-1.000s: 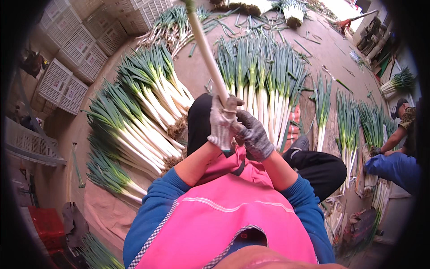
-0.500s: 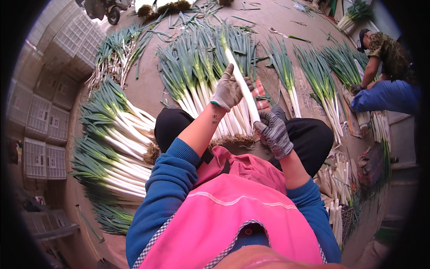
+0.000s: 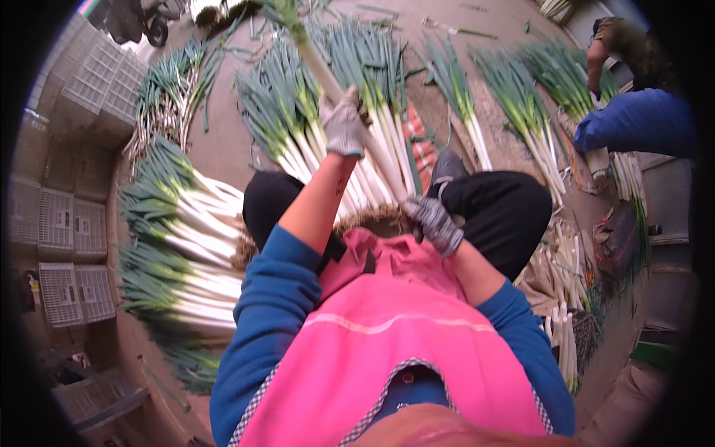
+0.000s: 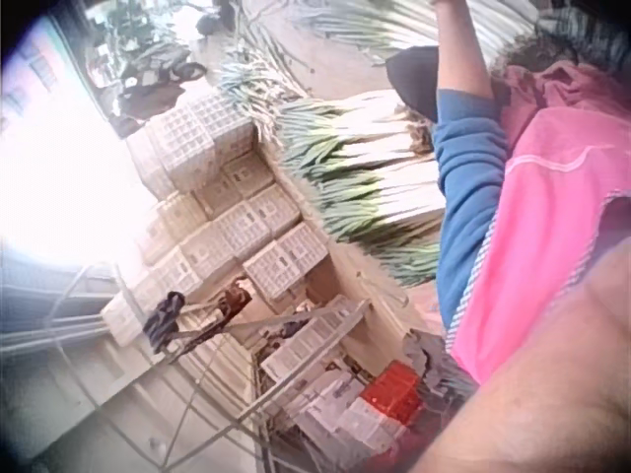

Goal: The person sits on the ground and repeatedly picks up green onions, trims the roots and lower stalks by hand, and places the trimmed pieces aside. The person handles the onions one at a time and continues the process throughout the clip.

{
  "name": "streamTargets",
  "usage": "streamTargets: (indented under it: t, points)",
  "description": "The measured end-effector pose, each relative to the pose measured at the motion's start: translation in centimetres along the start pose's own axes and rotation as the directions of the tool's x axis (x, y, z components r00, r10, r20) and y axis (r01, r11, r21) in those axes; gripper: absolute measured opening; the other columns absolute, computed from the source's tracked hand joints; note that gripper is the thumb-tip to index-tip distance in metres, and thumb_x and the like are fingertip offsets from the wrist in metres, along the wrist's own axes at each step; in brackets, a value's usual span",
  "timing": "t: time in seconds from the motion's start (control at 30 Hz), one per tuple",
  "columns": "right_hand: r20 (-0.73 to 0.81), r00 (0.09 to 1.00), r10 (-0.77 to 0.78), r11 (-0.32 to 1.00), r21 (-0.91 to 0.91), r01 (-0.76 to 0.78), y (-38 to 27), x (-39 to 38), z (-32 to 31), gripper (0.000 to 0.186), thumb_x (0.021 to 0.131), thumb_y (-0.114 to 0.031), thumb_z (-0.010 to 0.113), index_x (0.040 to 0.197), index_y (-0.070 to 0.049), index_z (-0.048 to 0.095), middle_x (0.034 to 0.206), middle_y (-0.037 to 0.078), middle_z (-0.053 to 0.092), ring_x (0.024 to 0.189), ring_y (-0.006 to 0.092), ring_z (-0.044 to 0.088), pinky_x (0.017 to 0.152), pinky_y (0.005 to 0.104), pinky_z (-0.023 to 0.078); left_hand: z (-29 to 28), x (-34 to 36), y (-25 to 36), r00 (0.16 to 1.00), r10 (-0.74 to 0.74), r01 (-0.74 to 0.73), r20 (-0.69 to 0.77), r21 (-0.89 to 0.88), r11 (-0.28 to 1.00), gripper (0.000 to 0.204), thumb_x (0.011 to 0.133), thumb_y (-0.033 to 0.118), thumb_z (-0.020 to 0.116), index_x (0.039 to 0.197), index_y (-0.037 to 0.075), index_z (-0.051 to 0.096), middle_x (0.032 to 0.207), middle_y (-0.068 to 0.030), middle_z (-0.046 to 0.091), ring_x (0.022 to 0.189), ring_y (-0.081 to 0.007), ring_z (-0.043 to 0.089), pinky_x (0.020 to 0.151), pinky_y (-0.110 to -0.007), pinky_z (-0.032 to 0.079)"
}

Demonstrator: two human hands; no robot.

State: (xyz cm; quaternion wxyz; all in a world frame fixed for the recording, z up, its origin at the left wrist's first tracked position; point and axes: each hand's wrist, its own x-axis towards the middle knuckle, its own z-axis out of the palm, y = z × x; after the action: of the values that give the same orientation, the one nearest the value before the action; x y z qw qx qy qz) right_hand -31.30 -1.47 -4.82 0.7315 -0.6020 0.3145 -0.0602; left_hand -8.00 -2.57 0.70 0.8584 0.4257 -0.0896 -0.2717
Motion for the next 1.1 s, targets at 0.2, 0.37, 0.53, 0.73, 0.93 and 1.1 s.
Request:
streamTargets:
  t: [0.2,0.37,0.53,0.73,0.93,1.1]
  points:
    - [0.057,0.965,-0.256,0.877,-0.405,0.257,0.8,1.2,0.4,0.025,0.090,-0.026,0.047,0.078,-0.007,0.059,0.062,0.012,0.059,0.060,0.0259,0.059,0.057,0.0364,0.045,-0.1,-0.6,1.0,0.993,0.050,-0.032,-0.109,0.162,0.986,0.023,0.088,0.017,0.059,0.094,0.009,0.039,0.060,0.0004,0.044,0.041,-0.0088,0.042,0.034,-0.024,0.037]
    - [0.256,0.938,-0.235,0.426,-0.840,0.336,5.7,3.5,0.7,0.031,0.087,-0.033,0.049,0.079,-0.007,0.063,0.079,0.014,0.065,0.075,0.0320,0.064,0.067,0.0402,0.049,-1.0,-1.8,1.6,0.996,0.058,-0.045,-0.068,0.188,0.981,0.024,0.088,0.017,0.060,0.093,0.010,0.038,0.059,0.0006,0.043,0.040,-0.0086,0.042,0.034,-0.024,0.036]
    - [-0.175,0.979,0.105,0.238,-0.951,-0.195,5.9,5.0,-2.4,0.042,0.084,-0.044,0.051,0.105,-0.011,0.063,0.101,0.021,0.063,0.091,0.0322,0.063,0.077,0.0425,0.050,-1.6,-5.3,6.5,0.989,-0.033,-0.018,0.146,0.333,0.943,0.023,0.087,0.016,0.060,0.092,0.008,0.039,0.063,-0.0002,0.044,0.044,-0.0079,0.042,0.036,-0.024,0.037]
    - [0.004,1.000,-0.029,0.972,0.234,0.027,-8.9,6.8,-7.8,0.059,0.077,-0.061,0.060,0.105,-0.009,0.056,0.089,0.004,0.062,0.077,0.0136,0.059,0.067,0.0329,0.049,-4.2,-12.9,13.9,0.889,-0.354,0.095,0.290,0.640,0.763,0.023,0.085,0.014,0.061,0.093,0.007,0.041,0.065,-0.0003,0.044,0.043,-0.0070,0.041,0.036,-0.021,0.035]
    - [-0.219,0.912,-0.348,0.603,0.692,0.396,-16.7,7.8,-11.5,0.049,0.082,-0.051,0.061,0.106,-0.009,0.053,0.088,0.011,0.064,0.077,0.0249,0.064,0.064,0.0391,0.052,-9.6,-19.8,15.9,0.776,-0.614,0.276,0.146,0.796,0.538,0.023,0.084,0.012,0.064,0.098,0.007,0.047,0.066,0.0005,0.049,0.047,-0.0056,0.045,0.039,-0.018,0.035]
    - [-0.202,0.934,-0.294,0.411,0.856,0.314,-14.0,9.8,-12.8,0.023,0.091,-0.028,0.054,0.098,-0.007,0.052,0.062,0.002,0.049,0.044,0.0144,0.042,0.044,0.0306,0.037,-13.5,-24.1,15.2,0.696,-0.709,0.432,0.114,0.722,0.541,0.023,0.086,0.010,0.062,0.102,0.005,0.047,0.076,0.0017,0.051,0.056,-0.0030,0.045,0.047,-0.017,0.038]
